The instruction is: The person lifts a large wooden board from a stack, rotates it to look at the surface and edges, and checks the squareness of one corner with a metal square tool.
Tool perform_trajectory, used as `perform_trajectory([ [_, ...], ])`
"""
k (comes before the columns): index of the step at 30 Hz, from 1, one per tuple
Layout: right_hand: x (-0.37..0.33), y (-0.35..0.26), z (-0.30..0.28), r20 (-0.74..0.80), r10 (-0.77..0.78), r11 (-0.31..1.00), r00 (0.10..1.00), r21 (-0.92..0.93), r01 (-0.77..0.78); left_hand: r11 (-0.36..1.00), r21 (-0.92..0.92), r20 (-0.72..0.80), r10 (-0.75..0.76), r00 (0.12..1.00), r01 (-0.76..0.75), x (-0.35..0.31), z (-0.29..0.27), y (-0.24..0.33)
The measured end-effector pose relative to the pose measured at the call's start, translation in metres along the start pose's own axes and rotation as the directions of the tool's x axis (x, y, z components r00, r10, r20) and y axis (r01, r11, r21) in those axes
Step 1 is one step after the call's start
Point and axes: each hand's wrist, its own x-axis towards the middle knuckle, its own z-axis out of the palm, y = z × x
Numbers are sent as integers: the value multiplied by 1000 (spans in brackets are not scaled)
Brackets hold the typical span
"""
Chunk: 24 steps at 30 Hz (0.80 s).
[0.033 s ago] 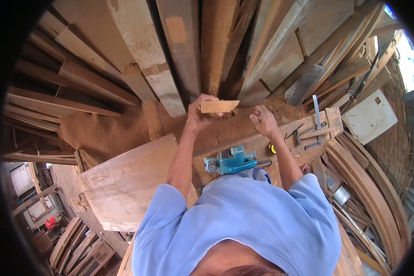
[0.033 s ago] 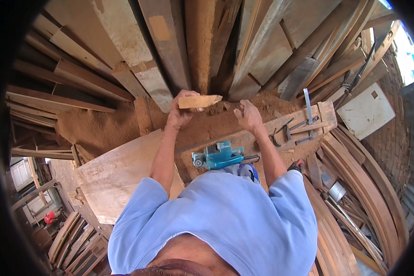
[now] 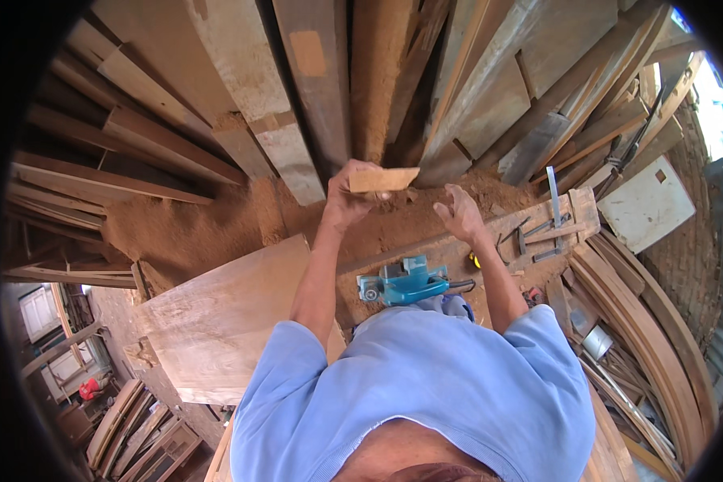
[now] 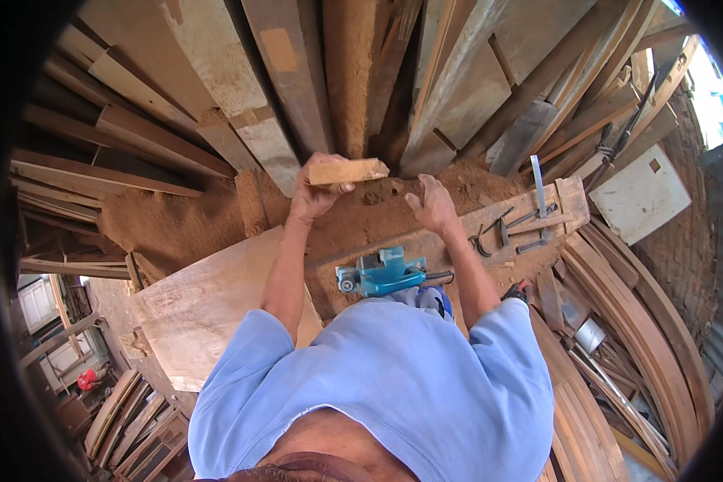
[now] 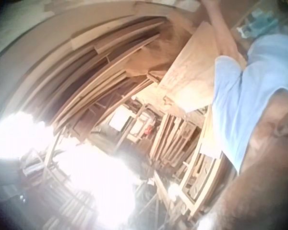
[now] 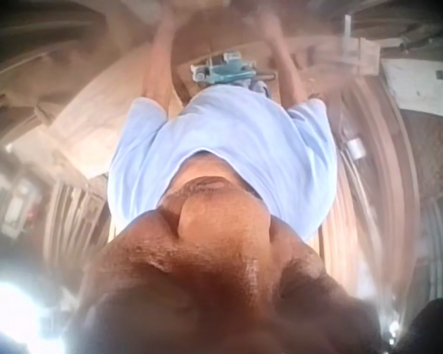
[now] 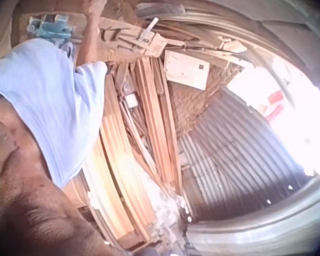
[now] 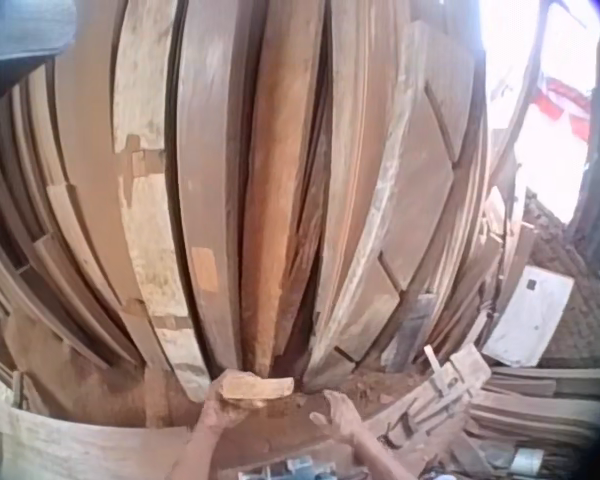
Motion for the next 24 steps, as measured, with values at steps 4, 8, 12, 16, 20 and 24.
perform_trajectory([
  [4,-3,-33,9,-44,-176,983,983,-56,173,967,-220,-88,-149,985,126,20,-5,47],
  [8,7,-73,22,-70,-265,958,962,91,270,961,-272,-111,-90,990,57,22,-5,68],
  [12,16,-87,30,68,-145,961,987,247,124,956,-277,-133,-136,982,94,9,-2,67],
  [16,1,-75,39,78,-175,959,981,242,151,945,-288,-114,-197,974,157,-15,2,59],
  [20,-11,-67,40,116,-144,942,983,320,100,933,-304,-102,-233,967,193,-21,14,69],
  [24,11,-88,1,82,-223,890,971,424,168,962,-223,-89,-180,980,157,21,21,108],
])
